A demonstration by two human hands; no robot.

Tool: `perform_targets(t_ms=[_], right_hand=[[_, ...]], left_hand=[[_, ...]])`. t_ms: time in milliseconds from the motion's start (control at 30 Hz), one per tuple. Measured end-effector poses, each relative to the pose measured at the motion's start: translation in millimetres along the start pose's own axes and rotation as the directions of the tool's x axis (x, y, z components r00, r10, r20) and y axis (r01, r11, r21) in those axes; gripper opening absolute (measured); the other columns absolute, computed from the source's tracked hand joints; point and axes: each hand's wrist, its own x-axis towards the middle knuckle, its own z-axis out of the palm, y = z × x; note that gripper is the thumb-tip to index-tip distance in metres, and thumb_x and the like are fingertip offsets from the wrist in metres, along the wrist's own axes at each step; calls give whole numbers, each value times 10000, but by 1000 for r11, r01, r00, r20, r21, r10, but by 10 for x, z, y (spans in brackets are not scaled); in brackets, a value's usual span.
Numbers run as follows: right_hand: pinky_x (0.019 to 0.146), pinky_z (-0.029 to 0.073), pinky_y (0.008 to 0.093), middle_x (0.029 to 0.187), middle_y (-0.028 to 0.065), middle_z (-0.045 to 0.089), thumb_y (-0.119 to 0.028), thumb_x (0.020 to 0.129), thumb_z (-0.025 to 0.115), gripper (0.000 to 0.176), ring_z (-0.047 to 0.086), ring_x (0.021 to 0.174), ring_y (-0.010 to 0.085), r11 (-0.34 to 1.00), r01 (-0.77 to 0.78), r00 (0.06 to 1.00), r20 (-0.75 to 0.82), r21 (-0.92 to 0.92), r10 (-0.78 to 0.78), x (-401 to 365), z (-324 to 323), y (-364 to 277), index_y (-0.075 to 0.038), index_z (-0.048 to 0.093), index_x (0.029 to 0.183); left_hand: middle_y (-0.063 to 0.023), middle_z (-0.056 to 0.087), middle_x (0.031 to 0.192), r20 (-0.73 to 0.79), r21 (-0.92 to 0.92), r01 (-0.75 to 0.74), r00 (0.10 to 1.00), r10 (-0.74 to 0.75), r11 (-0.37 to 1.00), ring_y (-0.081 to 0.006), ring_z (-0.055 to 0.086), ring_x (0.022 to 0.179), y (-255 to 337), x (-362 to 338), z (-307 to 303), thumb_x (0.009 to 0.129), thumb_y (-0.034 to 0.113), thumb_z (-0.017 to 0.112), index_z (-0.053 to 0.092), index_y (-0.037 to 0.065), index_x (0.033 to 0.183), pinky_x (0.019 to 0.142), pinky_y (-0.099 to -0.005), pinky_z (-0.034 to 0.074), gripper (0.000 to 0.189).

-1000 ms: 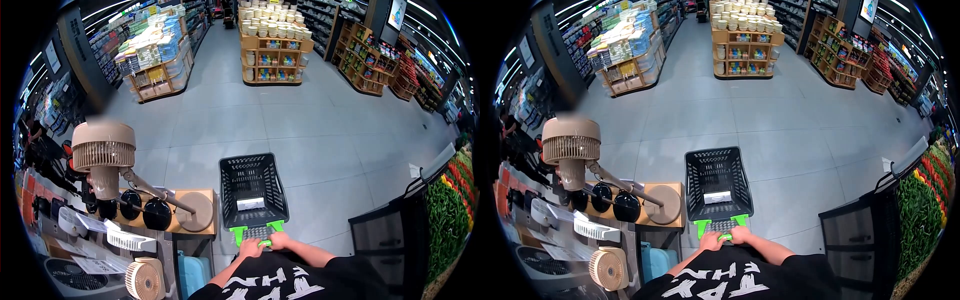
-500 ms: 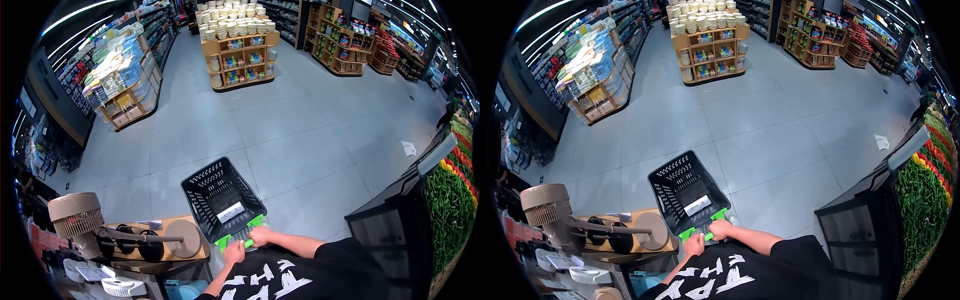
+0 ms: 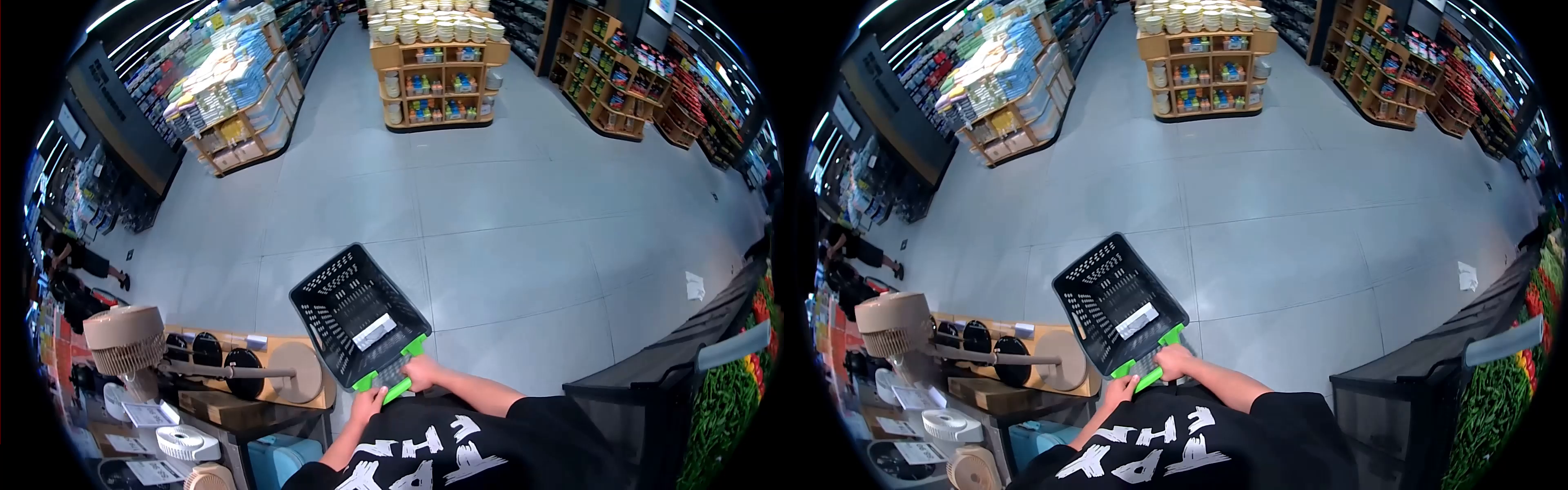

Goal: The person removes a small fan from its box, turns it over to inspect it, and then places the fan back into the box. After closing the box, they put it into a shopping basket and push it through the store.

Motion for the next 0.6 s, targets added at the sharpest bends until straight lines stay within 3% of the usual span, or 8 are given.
perform_targets(t_ms=[100,167,367,500,600], right_hand=[[624,516,475,690,169,645,-358,619,673,310,646,693,371,996,-45,995,86,-82,52,120,-264,42,-73,658,739],[617,516,470,677,166,643,-372,610,678,314,641,670,370,995,-10,998,61,-96,16,259,-318,146,-77,656,715],[591,503,469,639,153,627,-339,557,718,280,624,631,373,992,77,995,-49,-96,-82,867,-852,302,-86,637,644],[587,498,470,624,145,617,-327,519,728,272,620,623,369,984,77,996,-34,-161,-83,1338,-1091,466,-100,626,629],[568,494,458,612,133,612,-334,511,724,267,620,610,352,965,130,984,-88,-227,-154,1691,-1280,498,-111,615,611]], left_hand=[[-218,627,729,90,-63,32,996,-27,998,-386,624,707,49,224,-47,927,467,492,675,21,834,642,-441,467,491],[-205,619,700,79,-108,39,996,-31,993,-382,618,695,51,356,-91,923,473,501,663,18,806,629,-437,461,497],[-155,612,646,-170,-183,-182,974,152,966,-335,626,647,67,826,-425,884,423,585,646,61,744,592,-411,470,393],[-170,606,649,-230,-163,-211,958,171,964,-363,608,620,14,1195,-597,818,499,621,635,72,777,590,-452,473,429],[-176,582,611,-133,-146,-130,985,111,981,-386,594,619,-12,1464,-845,803,526,611,618,74,771,602,-467,474,453]])
